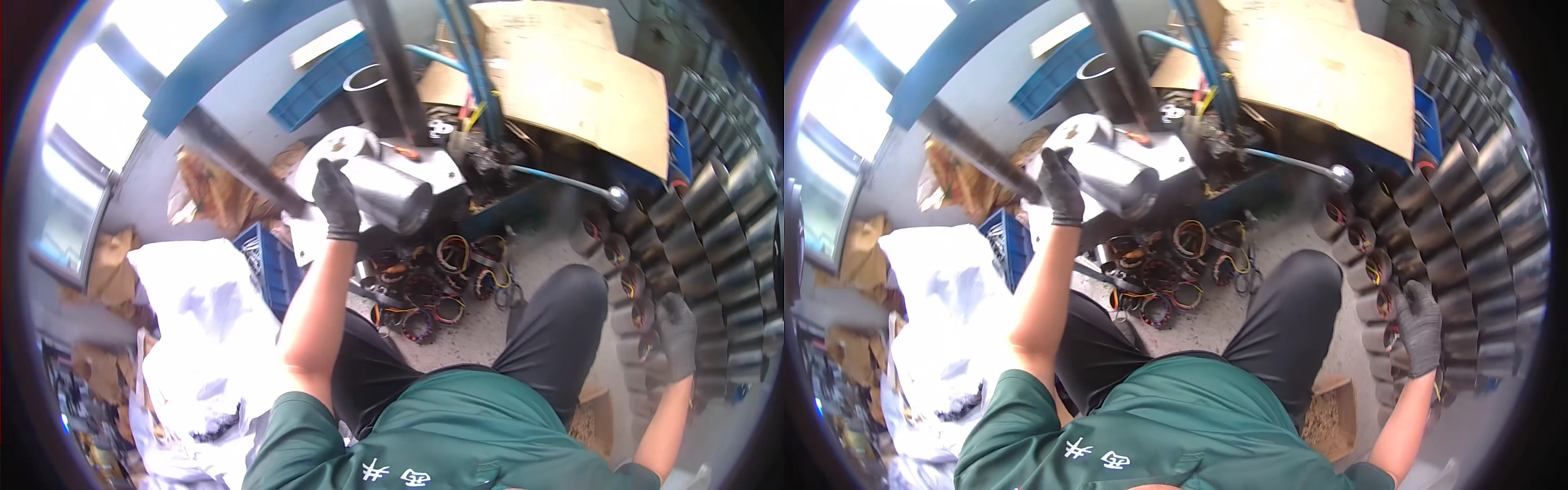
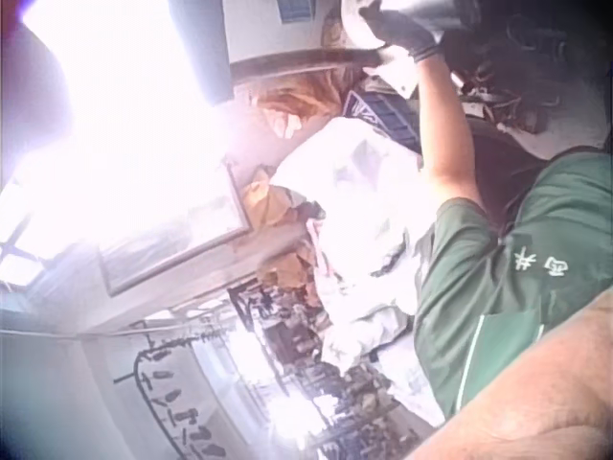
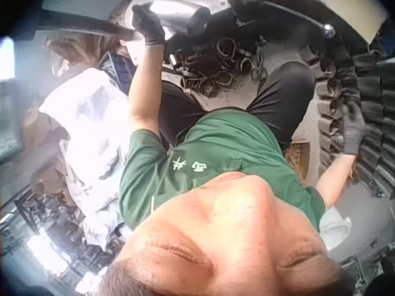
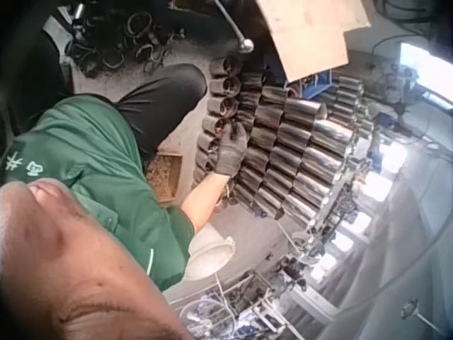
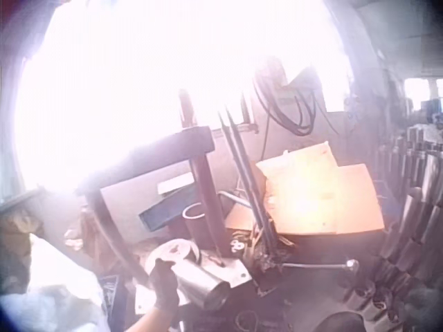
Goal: The recorder is assembling motor components by inserting wires into a stator and using a hydraulic press to fit the stator into a metal housing.
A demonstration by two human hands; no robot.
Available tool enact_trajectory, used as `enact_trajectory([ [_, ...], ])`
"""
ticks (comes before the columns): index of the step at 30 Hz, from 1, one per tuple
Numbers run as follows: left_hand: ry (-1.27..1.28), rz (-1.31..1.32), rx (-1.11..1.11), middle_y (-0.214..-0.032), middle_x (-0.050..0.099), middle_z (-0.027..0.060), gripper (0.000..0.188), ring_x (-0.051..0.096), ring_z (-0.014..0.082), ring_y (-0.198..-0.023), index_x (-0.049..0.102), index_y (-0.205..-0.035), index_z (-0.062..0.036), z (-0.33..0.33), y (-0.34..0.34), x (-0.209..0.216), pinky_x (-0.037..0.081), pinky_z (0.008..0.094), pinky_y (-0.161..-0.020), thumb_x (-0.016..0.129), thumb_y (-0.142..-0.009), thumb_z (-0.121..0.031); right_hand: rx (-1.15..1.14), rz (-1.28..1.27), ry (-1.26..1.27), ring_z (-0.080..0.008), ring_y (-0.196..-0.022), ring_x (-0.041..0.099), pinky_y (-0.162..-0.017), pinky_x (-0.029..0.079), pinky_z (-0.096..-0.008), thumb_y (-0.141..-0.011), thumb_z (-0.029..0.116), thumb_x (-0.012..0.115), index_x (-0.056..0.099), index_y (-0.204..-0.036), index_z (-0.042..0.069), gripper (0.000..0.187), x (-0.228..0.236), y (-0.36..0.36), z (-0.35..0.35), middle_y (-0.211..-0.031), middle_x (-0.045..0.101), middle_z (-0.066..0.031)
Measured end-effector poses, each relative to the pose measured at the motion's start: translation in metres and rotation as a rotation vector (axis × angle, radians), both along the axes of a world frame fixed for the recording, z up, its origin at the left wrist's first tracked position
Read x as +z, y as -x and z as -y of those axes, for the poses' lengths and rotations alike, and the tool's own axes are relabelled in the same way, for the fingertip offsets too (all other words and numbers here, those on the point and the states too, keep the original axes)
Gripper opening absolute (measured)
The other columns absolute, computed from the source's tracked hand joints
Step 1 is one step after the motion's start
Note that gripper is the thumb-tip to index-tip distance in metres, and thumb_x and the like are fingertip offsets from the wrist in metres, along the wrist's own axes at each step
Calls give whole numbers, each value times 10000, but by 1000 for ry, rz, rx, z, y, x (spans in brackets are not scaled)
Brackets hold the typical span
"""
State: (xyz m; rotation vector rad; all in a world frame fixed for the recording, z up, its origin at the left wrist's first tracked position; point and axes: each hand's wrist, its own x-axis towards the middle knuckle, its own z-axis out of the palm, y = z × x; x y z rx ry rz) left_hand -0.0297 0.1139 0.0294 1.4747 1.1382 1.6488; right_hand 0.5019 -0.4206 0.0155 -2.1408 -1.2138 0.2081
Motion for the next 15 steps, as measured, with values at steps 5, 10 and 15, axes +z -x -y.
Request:
enact_trajectory([
  [5, 194, 124, 39, -871, 663, 35, 468, 582, 112, -841, 722, -1004, 12, 49, 57, -37, 494, 333, -694, 746, -997, -455, 496, -442, -91, -206, -1079, 714, -974, 548, -348, -923, 176, 749, 685, -1305, -46, 446, 107, 174, -154, -1153, 766, -124],
  [10, 510, 257, -46, -964, 719, 126, 466, 672, 162, -842, 578, -1257, 14, 80, 36, -13, 577, 345, -745, 709, -1028, -370, 641, -961, 113, -234, -1302, 625, -1124, 474, -366, -993, 260, 718, 562, -1474, -48, 592, 68, 313, -280, -1428, 651, -181],
  [15, 341, 74, -169, -1266, 730, 201, 610, 638, 167, -1182, 610, -1503, -67, 52, 52, -29, 458, 326, -1090, 709, -1034, -444, 655, -1033, -151, -261, -1496, 482, -1257, 331, -375, -1039, 372, 664, 376, -1659, 47, 757, 3, 401, -387, -1572, 566, -152],
])
